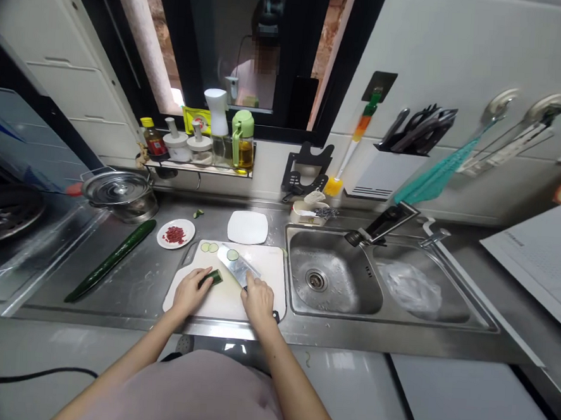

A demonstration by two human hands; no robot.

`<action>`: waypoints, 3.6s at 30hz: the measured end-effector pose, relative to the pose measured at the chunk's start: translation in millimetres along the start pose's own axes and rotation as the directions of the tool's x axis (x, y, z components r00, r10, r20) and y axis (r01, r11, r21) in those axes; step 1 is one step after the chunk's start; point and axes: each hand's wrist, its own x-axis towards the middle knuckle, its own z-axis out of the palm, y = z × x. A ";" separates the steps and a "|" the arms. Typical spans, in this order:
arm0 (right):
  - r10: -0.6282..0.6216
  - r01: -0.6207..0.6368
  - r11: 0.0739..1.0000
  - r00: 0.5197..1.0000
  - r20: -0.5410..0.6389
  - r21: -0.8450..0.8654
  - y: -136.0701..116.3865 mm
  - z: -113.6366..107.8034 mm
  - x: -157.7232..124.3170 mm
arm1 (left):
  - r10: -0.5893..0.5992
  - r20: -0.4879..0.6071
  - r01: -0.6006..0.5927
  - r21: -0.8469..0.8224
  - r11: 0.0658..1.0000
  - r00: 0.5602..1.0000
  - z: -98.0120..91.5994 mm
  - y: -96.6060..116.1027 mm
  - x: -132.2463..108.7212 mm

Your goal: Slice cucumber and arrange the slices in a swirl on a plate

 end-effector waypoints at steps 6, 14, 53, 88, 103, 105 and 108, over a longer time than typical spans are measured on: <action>-0.024 0.023 0.999 0.999 -0.029 -0.041 -1.7 9.0 0.2 | -0.103 -0.175 0.080 -0.131 0.988 0.979 2.8 18.4 19.0; -0.055 0.056 0.994 0.998 0.010 -0.095 -0.7 15.6 -0.7 | 0.007 -0.012 -0.007 0.040 0.999 1.000 -2.5 45.9 49.9; 0.145 -0.145 0.989 0.989 0.027 -0.013 42.3 28.8 -10.3 | -0.395 0.133 0.386 0.088 0.918 0.909 14.8 -3.7 135.7; 0.173 -0.185 0.972 0.981 0.089 0.146 23.1 24.1 7.1 | -0.163 0.046 0.165 -0.031 0.986 0.985 1.9 -13.2 45.9; 0.050 -0.088 0.986 0.967 0.249 0.142 4.3 14.3 -9.9 | -0.024 0.182 0.017 0.042 0.999 0.983 -9.6 1.4 18.6; 0.031 -0.071 0.987 0.964 0.264 0.143 0.2 11.8 -13.0 | 0.007 0.189 -0.014 0.039 0.999 0.982 -9.9 -0.1 15.3; 0.006 -0.035 0.994 0.963 0.268 0.104 -6.2 9.2 -16.4 | 0.052 0.191 -0.059 0.027 0.998 0.980 -9.1 -2.8 11.6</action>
